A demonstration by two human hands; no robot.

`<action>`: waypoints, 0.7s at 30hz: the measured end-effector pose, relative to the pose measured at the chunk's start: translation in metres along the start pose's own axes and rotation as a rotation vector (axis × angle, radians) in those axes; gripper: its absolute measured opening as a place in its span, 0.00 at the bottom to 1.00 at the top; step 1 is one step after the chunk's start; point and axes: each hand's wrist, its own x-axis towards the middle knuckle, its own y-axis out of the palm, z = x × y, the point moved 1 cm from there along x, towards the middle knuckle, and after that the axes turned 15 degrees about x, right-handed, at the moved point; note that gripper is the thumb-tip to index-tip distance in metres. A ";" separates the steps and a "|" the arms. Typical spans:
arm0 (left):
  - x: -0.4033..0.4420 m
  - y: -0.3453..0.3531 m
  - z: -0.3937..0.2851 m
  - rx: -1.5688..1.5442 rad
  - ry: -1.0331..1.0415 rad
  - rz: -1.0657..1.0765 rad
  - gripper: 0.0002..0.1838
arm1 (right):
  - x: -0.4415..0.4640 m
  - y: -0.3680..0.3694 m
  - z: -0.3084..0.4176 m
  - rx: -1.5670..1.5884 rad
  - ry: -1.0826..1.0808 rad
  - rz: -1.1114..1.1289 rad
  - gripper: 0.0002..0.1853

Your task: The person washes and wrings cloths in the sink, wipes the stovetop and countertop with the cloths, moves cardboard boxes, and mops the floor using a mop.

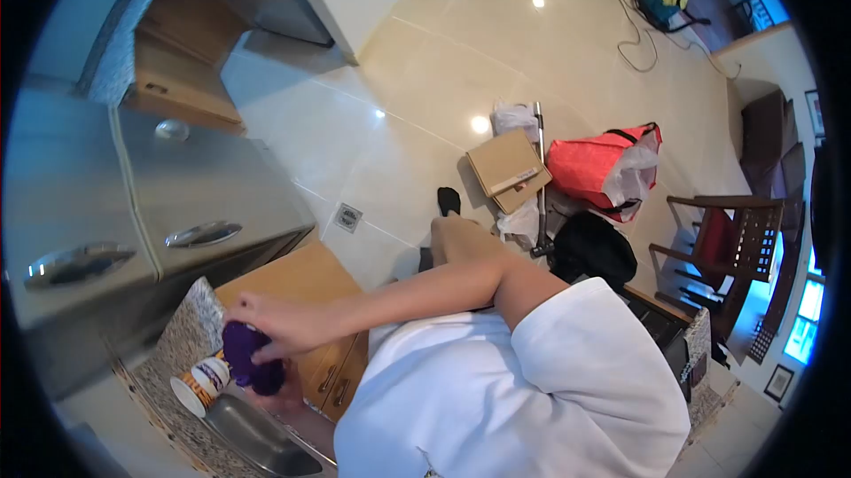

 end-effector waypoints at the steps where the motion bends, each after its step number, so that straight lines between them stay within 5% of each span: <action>1: 0.014 0.008 0.009 0.050 -0.055 -0.105 0.33 | -0.006 -0.021 0.009 0.017 0.004 -0.025 0.31; 2: 0.029 0.041 0.027 -0.270 0.074 -0.078 0.34 | -0.010 -0.043 0.016 -0.003 0.109 -0.118 0.30; 3: 0.047 0.060 0.024 -0.255 0.061 -0.067 0.34 | -0.011 -0.066 0.023 -0.027 0.209 -0.210 0.29; 5: 0.080 0.102 0.009 -0.386 -0.084 0.314 0.36 | -0.014 -0.106 0.028 -0.009 0.232 -0.264 0.27; 15: 0.254 0.230 0.013 -0.447 -0.384 0.271 0.34 | -0.005 -0.330 0.047 -0.099 0.495 -0.187 0.16; 17: 0.301 0.265 0.024 -0.462 -0.503 0.201 0.31 | -0.005 -0.388 0.058 -0.168 0.623 -0.300 0.16; 19: 0.359 0.289 0.040 -0.392 -0.607 0.149 0.33 | -0.020 -0.445 0.041 -0.305 0.386 -0.534 0.16; 21: 0.413 0.325 0.051 -0.271 -0.740 0.050 0.31 | -0.044 -0.501 0.021 -0.322 0.477 -0.737 0.15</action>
